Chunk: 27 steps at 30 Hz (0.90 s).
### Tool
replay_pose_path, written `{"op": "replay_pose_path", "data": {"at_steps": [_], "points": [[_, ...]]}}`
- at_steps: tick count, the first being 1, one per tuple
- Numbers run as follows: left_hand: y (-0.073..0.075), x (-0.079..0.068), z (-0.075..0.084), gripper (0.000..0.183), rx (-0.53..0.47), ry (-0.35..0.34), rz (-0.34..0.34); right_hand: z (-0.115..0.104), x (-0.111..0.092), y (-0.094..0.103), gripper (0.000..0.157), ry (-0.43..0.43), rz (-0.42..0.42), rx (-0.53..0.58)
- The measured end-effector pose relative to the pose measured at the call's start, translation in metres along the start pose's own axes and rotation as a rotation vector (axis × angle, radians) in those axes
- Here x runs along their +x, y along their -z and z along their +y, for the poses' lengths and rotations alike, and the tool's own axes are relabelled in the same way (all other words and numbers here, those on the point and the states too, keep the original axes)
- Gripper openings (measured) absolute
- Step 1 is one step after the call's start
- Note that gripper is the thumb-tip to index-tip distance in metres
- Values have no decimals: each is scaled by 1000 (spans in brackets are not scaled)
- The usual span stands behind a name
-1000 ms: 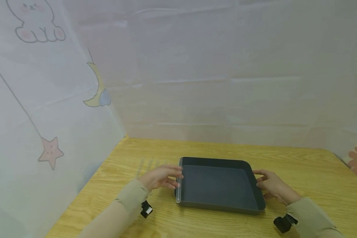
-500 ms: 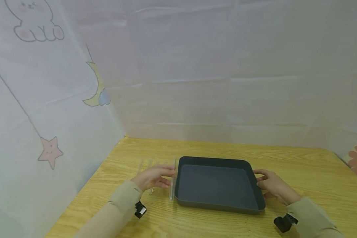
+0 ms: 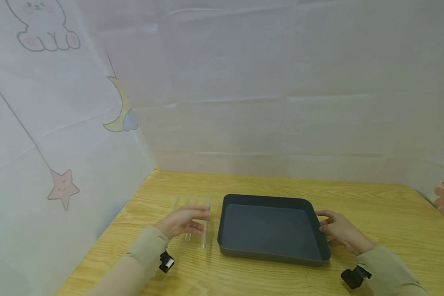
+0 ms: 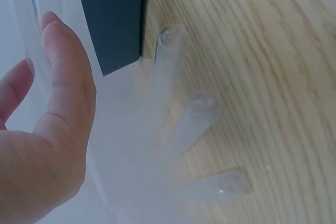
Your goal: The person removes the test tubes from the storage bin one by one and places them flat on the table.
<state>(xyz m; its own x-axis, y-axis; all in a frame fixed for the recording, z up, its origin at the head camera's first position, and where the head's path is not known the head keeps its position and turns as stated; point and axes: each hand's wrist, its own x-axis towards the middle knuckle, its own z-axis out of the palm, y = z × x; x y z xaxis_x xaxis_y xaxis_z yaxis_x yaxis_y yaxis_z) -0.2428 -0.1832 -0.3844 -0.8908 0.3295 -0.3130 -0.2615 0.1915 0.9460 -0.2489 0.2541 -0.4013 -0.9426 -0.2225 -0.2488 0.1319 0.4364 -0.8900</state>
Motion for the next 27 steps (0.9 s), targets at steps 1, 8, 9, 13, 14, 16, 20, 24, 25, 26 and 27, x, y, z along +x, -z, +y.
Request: {"op": "replay_pose_path", "data": {"at_steps": [1, 8, 9, 13, 14, 16, 20, 24, 25, 26, 27], "points": [[1, -1, 0, 56, 1, -1, 3, 0, 0, 0, 57, 0, -2, 1], [8, -6, -3, 55, 5, -1, 43, -1, 0, 1, 57, -2, -8, 3], [9, -6, -4, 55, 8, -1, 49, -1, 0, 1, 57, -1, -8, 2], [13, -8, -5, 54, 11, 3, 61, -1, 0, 0, 57, -2, -10, 2], [15, -9, -5, 54, 15, 5, 64, -1, 0, 0, 57, -3, -11, 2], [17, -10, -4, 54, 23, 6, 68, -1, 0, 0, 57, -6, -13, 5], [23, -12, -4, 57, 47, 5, 75, -1, -1, 1, 57, -9, -18, 8], [27, -15, -4, 58, 60, 0, 81, -1, -1, 1, 58, -10, -21, 7], [28, -16, -4, 58, 60, -2, 83, -1, -1, 1, 58, -10, -20, 8], [29, -16, -5, 58, 59, -3, 87, -1, -1, 1, 58, -9, -19, 9], [30, -17, -5, 58, 61, -3, 92, -1, -1, 1, 58, -7, -17, 8]]}}
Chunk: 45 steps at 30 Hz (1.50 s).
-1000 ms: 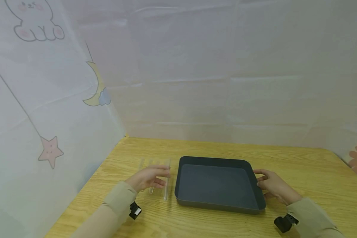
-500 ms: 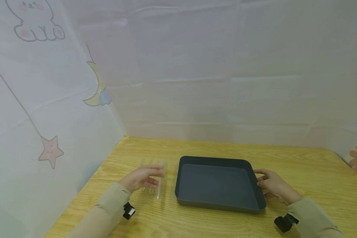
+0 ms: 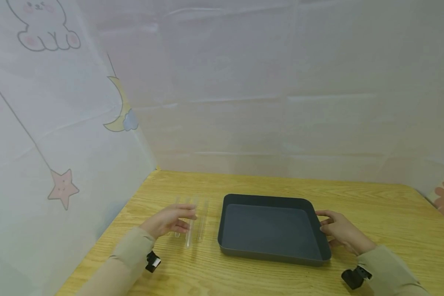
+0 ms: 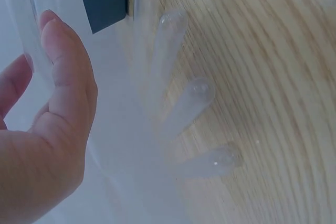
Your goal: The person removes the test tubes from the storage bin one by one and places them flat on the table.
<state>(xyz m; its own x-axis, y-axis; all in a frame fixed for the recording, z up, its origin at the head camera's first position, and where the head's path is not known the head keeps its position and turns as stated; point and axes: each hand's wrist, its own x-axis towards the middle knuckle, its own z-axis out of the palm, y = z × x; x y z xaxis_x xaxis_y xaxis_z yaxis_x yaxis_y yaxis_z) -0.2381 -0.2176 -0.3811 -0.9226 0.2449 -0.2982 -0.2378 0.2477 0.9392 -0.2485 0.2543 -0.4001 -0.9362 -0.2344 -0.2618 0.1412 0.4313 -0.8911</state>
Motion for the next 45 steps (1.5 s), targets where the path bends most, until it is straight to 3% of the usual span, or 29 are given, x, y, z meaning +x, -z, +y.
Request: {"op": "replay_pose_path", "data": {"at_steps": [17, 26, 37, 45], "points": [[20, -5, -2, 60, -12, 4, 43, -1, 0, -2, 57, -11, 18, -4], [28, -6, -3, 58, 19, 0, 86, 2, -2, -4, 57, 29, 35, -13], [39, -6, -7, 59, 44, 0, 105, 2, -1, -3, 56, 18, 32, -9], [45, -6, -11, 56, 87, 10, 157, 3, -1, -2, 56, 29, 30, -12]]}}
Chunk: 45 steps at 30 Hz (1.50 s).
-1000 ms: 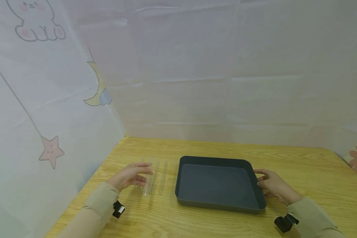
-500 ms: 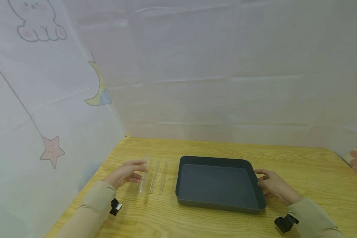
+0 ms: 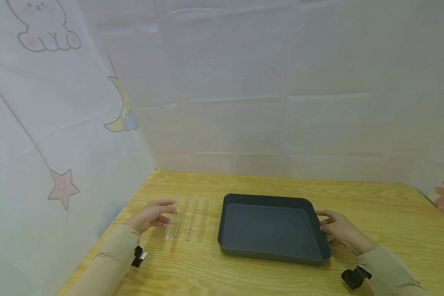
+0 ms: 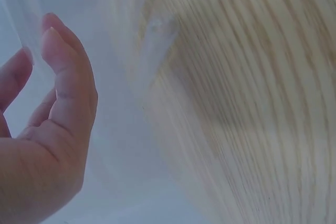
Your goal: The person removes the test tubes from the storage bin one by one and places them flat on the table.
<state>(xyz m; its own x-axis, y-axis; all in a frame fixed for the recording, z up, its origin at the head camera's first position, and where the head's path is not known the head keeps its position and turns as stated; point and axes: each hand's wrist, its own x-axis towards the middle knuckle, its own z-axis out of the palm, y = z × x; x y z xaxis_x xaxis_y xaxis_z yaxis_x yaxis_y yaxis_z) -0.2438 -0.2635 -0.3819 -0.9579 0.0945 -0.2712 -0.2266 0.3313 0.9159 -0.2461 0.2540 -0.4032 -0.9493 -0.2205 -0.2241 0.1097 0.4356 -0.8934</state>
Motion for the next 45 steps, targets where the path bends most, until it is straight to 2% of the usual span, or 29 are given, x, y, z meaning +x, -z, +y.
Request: {"op": "replay_pose_path", "data": {"at_steps": [8, 13, 27, 34, 45], "points": [[6, -1, -3, 57, 81, 14, 40, 0, 0, 0, 56, -6, -2, 1], [8, 1, -5, 56, 98, 33, 60, 0, 1, 1, 55, -14, -15, 4], [23, 13, -19, 58, 73, 34, 81, -1, 0, -1, 55, -3, 10, -10], [27, 19, -23, 57, 138, 39, 121, -1, -1, -2, 55, 1, 10, -6], [28, 36, -28, 55, 93, 50, 150, 1, 1, 0, 55, -7, 8, -14]]}}
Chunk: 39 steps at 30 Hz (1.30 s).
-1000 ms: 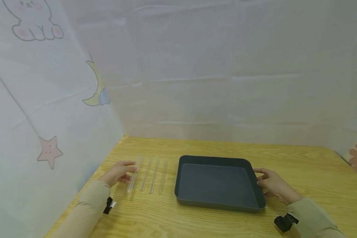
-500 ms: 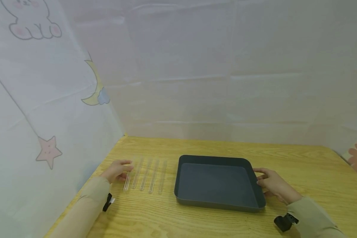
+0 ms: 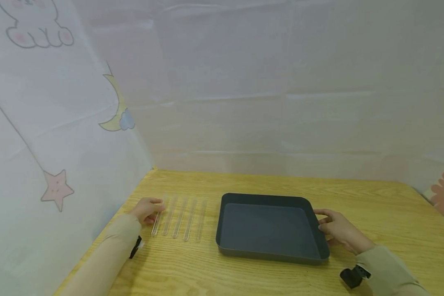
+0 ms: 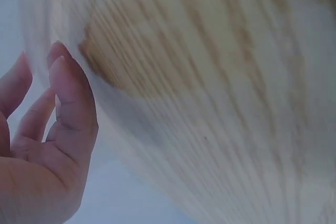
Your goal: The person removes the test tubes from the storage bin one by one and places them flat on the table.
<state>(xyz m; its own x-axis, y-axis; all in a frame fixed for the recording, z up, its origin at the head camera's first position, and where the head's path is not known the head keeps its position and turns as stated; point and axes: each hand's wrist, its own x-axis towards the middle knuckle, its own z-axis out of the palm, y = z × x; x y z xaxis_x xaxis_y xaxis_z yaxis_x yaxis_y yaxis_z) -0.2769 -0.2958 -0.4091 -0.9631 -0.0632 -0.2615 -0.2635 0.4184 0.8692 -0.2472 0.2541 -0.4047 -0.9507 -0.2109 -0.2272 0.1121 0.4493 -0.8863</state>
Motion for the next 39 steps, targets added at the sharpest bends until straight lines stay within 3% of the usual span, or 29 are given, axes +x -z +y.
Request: {"op": "replay_pose_path", "data": {"at_steps": [7, 26, 39], "points": [[-5, 4, 1, 54, 4, 36, 14, -2, -1, 0, 55, -15, -5, 0], [-2, 13, -5, 54, 70, 35, 11, -1, -4, 0, 55, 10, -7, 8], [3, 5, -7, 60, 40, 23, 36, -1, 0, 1, 56, -15, -5, 11]]}}
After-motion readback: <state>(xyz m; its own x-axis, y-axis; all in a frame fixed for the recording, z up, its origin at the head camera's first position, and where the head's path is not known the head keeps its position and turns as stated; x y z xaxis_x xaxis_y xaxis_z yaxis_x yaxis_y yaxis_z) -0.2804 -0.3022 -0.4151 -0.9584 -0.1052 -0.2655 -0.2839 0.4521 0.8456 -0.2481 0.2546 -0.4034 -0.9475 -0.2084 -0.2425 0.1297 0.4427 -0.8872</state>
